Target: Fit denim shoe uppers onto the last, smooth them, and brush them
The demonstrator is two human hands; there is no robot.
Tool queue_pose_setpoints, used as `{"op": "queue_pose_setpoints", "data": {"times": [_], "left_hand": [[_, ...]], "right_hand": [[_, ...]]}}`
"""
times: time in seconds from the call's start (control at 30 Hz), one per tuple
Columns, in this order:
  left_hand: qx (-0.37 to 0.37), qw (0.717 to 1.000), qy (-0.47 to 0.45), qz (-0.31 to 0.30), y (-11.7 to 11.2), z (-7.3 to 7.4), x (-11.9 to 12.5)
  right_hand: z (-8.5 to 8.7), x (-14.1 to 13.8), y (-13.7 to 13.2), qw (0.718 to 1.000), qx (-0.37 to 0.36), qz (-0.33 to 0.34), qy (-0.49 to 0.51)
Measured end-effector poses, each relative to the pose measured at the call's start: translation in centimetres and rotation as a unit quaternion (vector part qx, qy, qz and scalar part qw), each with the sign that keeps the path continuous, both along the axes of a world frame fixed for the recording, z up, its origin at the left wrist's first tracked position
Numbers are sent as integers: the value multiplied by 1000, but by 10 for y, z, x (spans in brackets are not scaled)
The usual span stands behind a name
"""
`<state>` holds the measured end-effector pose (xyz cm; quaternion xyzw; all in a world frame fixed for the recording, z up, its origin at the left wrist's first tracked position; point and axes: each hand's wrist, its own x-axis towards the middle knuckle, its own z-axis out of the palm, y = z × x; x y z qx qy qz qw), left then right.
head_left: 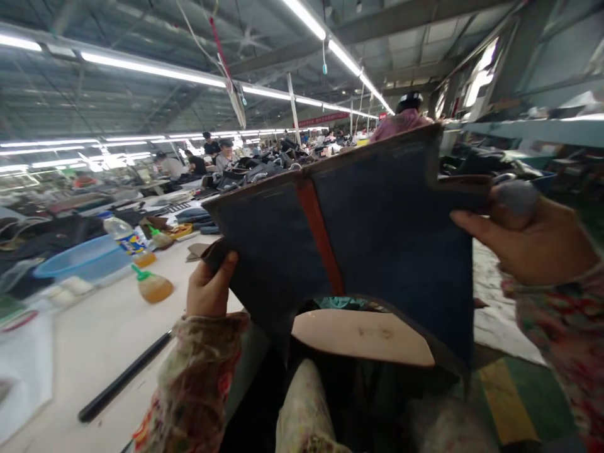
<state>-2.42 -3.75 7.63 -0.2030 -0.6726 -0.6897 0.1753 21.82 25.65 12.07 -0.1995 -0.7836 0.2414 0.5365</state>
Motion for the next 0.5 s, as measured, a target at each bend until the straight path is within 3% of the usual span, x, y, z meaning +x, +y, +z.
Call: {"op": "queue_pose_setpoints", "data": {"times": [0.13,0.23,0.4,0.5], "left_hand": [[87,993,-61,-49,-16,-26,-33],[110,982,-126,-84,-23,-46,-49],[154,945,-251,-145,-21,-88,-55],[179,934,-267,-156,-20,-101,-57]], "right_hand": [[0,-36,-29,995,10,92,-23],[2,-53,-39,992,47,109,-43],[-6,-75,-36,976,115,143,-119],[-7,-87,-37,968,114,182,-132]]}}
